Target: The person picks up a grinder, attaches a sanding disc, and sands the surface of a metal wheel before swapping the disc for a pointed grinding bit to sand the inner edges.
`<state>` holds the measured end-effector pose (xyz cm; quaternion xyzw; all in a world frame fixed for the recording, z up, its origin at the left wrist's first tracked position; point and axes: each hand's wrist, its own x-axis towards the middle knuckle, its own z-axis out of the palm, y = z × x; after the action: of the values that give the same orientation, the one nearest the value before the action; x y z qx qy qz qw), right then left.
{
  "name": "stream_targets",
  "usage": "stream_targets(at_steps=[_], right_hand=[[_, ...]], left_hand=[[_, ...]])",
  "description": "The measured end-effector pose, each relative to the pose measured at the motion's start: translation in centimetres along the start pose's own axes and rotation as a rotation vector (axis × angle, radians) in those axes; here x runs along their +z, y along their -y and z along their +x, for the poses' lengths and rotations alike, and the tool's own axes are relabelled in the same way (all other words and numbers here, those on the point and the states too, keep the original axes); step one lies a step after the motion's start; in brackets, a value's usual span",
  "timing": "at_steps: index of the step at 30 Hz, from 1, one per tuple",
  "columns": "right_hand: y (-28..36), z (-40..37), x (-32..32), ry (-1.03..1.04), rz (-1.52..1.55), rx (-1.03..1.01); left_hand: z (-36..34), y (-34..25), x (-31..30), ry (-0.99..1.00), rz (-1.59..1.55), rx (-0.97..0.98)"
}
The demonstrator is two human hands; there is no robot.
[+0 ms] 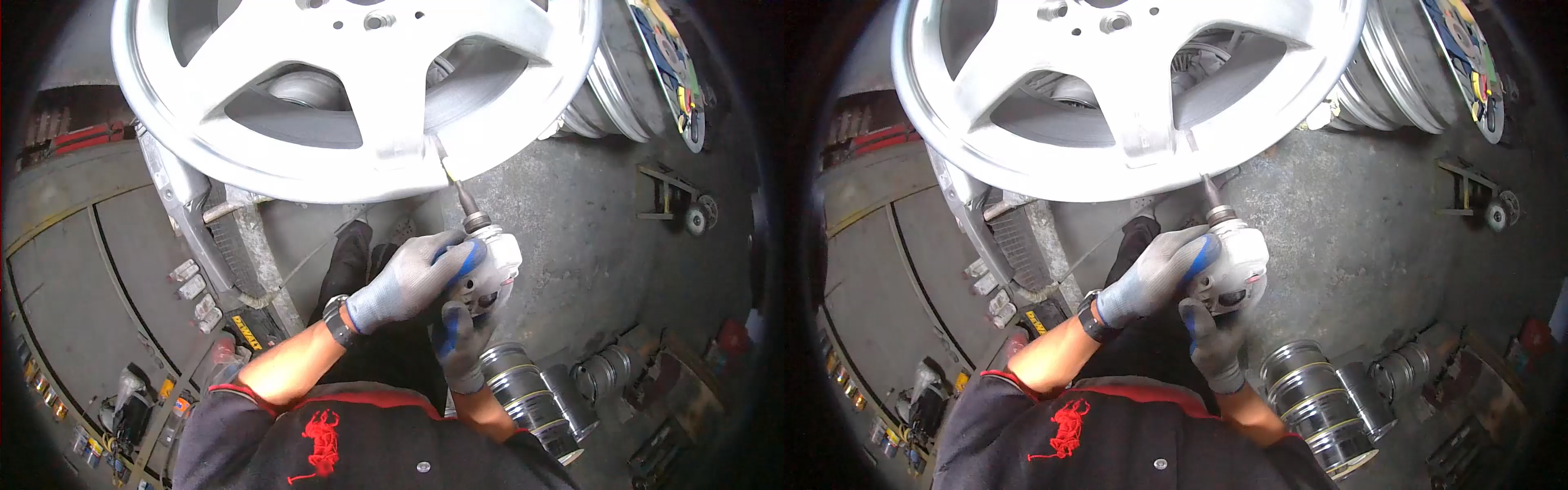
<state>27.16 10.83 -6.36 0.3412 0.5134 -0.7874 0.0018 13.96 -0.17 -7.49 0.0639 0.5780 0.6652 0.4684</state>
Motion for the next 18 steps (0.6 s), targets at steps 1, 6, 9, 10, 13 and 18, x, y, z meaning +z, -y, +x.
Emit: stream_targets(at_steps=[1, 6, 9, 10, 13, 18], right_hand=[[-0.1, -0.1, -0.2, -0.003, -0.020, 0.010], [1.4, 2.2, 0.8, -0.029, -0.064, -0.207], [2.6, 2.7, 2.2, -0.075, 0.074, -0.334], [2.6, 2.6, 2.3, -0.096, 0.074, -0.302], [0.4, 2.4, 0.9, -0.104, -0.034, -0.303], [1.0, 0.8, 1.2, 0.005, -0.252, -0.203]], left_hand=[[-0.2, -0.2, -0.1, 0.017, 0.042, -0.033], [2.0, -0.9, 0.9, 0.014, -0.041, 0.112], [2.8, 0.2, 0.2, 0.002, 0.374, 0.441], [2.8, 0.3, 0.2, -0.008, 0.400, 0.500], [2.1, -0.2, 0.2, 0.011, 0.158, 0.322], [-0.3, -0.2, 0.2, -0.009, -0.124, 0.016]])
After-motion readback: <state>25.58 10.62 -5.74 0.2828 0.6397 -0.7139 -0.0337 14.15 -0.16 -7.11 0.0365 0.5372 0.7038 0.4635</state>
